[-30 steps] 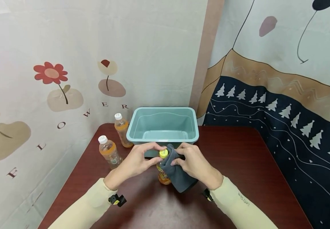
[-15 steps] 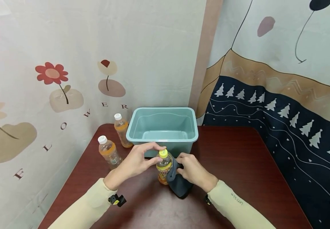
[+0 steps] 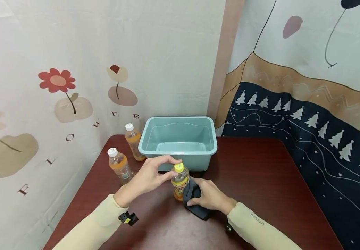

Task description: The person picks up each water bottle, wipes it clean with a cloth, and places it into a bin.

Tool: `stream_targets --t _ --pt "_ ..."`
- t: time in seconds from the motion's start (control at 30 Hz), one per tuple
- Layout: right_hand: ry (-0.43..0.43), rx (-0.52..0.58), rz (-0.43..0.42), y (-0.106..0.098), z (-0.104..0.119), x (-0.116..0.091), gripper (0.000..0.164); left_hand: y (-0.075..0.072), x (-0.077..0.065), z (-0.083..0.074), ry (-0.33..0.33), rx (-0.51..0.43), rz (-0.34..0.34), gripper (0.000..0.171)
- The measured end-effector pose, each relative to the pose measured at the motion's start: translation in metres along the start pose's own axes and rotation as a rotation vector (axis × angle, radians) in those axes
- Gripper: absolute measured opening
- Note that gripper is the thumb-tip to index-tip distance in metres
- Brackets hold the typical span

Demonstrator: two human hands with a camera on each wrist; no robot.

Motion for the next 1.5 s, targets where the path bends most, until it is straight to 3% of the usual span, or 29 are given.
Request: stream_targets --t 0.13,0.37,0.7,1.13,1.33,1.5 --pt "-0.022 0.082 -0.009 0.012 0.001 0.004 0.080 -0.001 -0.001 0.001 0.000 0.001 0.000 0.031" --pt "-0.054 0.196 -0.137 0.024 0.005 0.007 0.080 -0.001 -0.002 0.002 -0.006 -0.006 0.001 0.031" --pt "-0.151 0.262 -0.307 0.017 0.018 0.002 0.099 0.000 -0.002 0.005 -0.012 -0.030 0.009 0.032" --pt "-0.323 0.276 -0.407 0.000 0.047 0.001 0.107 -0.001 -0.004 0.009 -0.039 -0.032 0.012 0.035" --pt "-0.357 0.283 -0.408 -0.008 0.063 0.004 0.103 -0.003 -0.005 0.009 -0.040 -0.023 0.009 0.036" --pt "-0.326 0.259 -0.328 -0.010 0.066 0.003 0.107 -0.005 -0.005 0.010 -0.058 -0.019 0.008 0.038"
Point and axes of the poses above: each hand's wrist, its own x-axis towards the middle knuckle, its own y-axis out of the palm, z = x × y, the point moved 3 cm from there along x, towards the middle knuckle, and after that the axes turned 12 degrees about x, right-handed, at the moved point
